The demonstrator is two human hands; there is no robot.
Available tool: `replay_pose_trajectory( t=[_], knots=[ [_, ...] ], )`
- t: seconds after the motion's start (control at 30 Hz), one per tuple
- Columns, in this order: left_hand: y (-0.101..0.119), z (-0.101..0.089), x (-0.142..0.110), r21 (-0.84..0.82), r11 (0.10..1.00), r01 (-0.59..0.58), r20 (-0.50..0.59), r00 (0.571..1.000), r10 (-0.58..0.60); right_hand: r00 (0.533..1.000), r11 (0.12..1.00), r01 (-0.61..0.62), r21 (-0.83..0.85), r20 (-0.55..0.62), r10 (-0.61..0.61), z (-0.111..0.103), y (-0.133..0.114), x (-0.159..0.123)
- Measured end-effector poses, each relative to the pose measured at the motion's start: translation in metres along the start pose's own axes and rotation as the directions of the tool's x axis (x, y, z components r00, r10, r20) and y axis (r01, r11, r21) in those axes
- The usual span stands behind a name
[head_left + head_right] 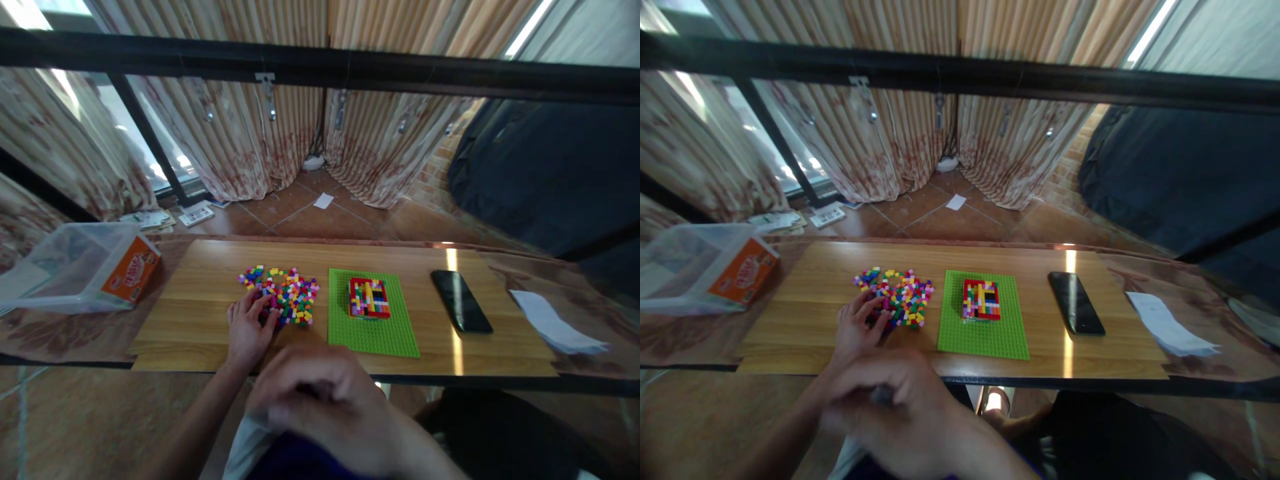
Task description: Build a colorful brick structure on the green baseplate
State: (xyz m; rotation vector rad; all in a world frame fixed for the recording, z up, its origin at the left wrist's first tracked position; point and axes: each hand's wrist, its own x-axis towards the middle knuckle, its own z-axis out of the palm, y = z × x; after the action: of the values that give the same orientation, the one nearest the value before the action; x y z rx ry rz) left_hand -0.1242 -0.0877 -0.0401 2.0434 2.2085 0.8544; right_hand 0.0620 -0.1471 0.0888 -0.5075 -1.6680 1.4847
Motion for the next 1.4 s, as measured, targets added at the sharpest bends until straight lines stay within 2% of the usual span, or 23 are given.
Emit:
replay_pose_trajectory(
  t=[0.03, 0.1, 0.17, 0.23, 0.33, 0.53, 0.67, 0.8, 0.93, 1.13, 1.27, 1.4],
  knots=[
    [0.000, -0.001, 0.000, -0.007, 1.000, -0.002, -0.001, 1.000, 0.002, 0.991, 0.989, -0.095, -0.113, -0.100, 0.084, -0.008, 0.014, 0.012],
    [0.000, -0.002, 0.000, -0.021, 1.000, -0.011, -0.012, 1.000, 0.011, 0.939, 0.905, -0.259, -0.338, -0.306, 0.155, -0.020, 0.046, 0.025],
    [0.000, -0.002, -0.001, -0.035, 0.999, -0.030, -0.029, 0.999, 0.029, 0.907, 0.865, -0.342, -0.366, -0.370, 0.202, -0.026, 0.076, 0.025],
    [-0.001, -0.001, -0.001, -0.050, 0.997, -0.051, -0.049, 0.998, 0.048, 0.889, 0.854, -0.378, -0.358, -0.397, 0.227, -0.028, 0.095, 0.021],
    [-0.002, -0.001, -0.002, -0.065, 0.994, -0.088, -0.073, 0.994, 0.083, 0.878, 0.826, -0.402, -0.396, -0.422, 0.225, -0.030, 0.105, 0.024],
    [-0.005, -0.001, -0.003, -0.087, 0.975, -0.203, -0.101, 0.976, 0.194, 0.899, 0.749, -0.401, -0.527, -0.386, 0.209, -0.029, 0.113, 0.057],
    [-0.008, 0.000, -0.004, -0.130, 0.949, -0.286, -0.125, 0.955, 0.270, 0.918, 0.792, -0.367, -0.487, -0.328, 0.223, -0.028, 0.126, 0.069],
    [-0.008, 0.003, -0.005, -0.144, 0.943, -0.301, -0.136, 0.950, 0.282, 0.922, 0.851, -0.340, -0.399, -0.319, 0.218, -0.030, 0.137, 0.067],
    [-0.008, 0.007, -0.003, -0.113, 0.964, -0.241, -0.118, 0.967, 0.228, 0.891, 0.872, -0.351, -0.340, -0.407, 0.200, -0.036, 0.136, 0.061],
    [-0.004, 0.004, -0.002, -0.137, 0.970, -0.203, -0.100, 0.977, 0.191, 0.837, 0.899, -0.330, -0.288, -0.530, 0.137, -0.058, 0.111, 0.034],
    [-0.001, -0.001, -0.003, -0.163, 0.971, -0.174, -0.107, 0.982, 0.158, 0.774, 0.921, -0.335, -0.200, -0.616, 0.148, -0.083, 0.092, 0.005],
    [0.000, -0.003, -0.002, -0.168, 0.972, -0.164, -0.113, 0.983, 0.147, 0.687, 0.869, -0.407, -0.280, -0.721, 0.089, -0.118, 0.073, -0.019]
  ],
)
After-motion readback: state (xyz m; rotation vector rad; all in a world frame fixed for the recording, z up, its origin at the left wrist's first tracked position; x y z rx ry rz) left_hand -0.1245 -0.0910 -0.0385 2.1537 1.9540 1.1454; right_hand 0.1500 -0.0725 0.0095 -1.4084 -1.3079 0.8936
